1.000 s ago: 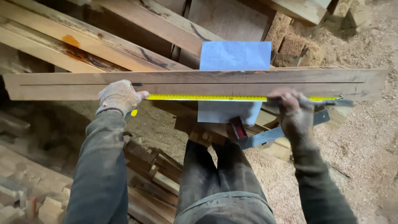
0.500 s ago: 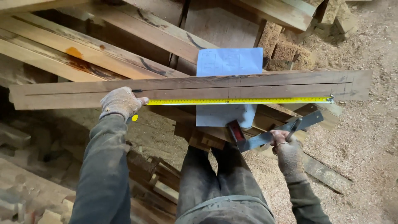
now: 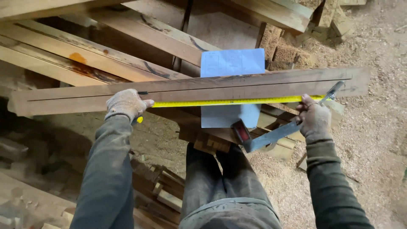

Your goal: Measuring and marking layout lines on a wooden beam using a tape measure, combination square, and pencil.

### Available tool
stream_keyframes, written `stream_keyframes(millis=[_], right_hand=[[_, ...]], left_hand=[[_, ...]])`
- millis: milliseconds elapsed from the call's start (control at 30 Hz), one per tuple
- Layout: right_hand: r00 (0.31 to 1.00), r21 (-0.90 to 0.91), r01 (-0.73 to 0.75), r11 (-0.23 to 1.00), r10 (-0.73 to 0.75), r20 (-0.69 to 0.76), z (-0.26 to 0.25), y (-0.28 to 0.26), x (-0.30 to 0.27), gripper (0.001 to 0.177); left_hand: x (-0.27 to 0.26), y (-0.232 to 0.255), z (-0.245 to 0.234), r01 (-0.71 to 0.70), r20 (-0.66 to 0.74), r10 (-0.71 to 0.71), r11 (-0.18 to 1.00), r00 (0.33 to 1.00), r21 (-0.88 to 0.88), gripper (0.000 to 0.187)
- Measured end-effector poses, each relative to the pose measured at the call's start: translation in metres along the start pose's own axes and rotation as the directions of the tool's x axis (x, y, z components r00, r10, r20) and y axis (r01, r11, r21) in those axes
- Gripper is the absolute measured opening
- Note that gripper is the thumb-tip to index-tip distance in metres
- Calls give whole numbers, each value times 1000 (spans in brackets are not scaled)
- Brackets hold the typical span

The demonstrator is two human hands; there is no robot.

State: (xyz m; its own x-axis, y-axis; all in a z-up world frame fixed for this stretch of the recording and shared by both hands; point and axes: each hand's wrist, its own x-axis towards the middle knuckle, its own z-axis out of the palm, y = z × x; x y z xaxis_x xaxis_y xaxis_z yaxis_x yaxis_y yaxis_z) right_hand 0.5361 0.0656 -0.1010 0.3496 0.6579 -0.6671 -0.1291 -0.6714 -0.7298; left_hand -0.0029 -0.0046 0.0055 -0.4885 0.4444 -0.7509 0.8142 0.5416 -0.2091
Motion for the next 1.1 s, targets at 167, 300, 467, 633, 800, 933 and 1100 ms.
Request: stream_keyframes(millis=[167,300,467,633,800,933,1100], right_hand=[[1000,-21,-11,1000,12,29,-15,-34,-65,13],[998,-71,-1,997,6,66,-57,-7,-67,14],[993,-19,75,997,-73,88,-75,14,-62,18],[984,-243,91,966,-50,168,-58,8,-84,21],[969,105,85,991,-107,223,-50,55,-51,26],[977,0,-1,1000,1,213,-51,46,-50,18],[976,-60,-70,996,81,204,-52,45,-59,13]], left_hand=[[-101,18,-27,-12,235,98,939,967,-344,37],[-136,12,23,-40,377,202,918,904,-395,43],[-140,-24,150,91,448,277,761,850,-642,37],[-165,-42,310,124,485,269,763,832,-634,51],[-178,-41,313,138,439,213,755,873,-640,48],[-187,-35,279,105,423,225,770,878,-629,50],[-197,-38,275,174,580,319,750,749,-638,64]])
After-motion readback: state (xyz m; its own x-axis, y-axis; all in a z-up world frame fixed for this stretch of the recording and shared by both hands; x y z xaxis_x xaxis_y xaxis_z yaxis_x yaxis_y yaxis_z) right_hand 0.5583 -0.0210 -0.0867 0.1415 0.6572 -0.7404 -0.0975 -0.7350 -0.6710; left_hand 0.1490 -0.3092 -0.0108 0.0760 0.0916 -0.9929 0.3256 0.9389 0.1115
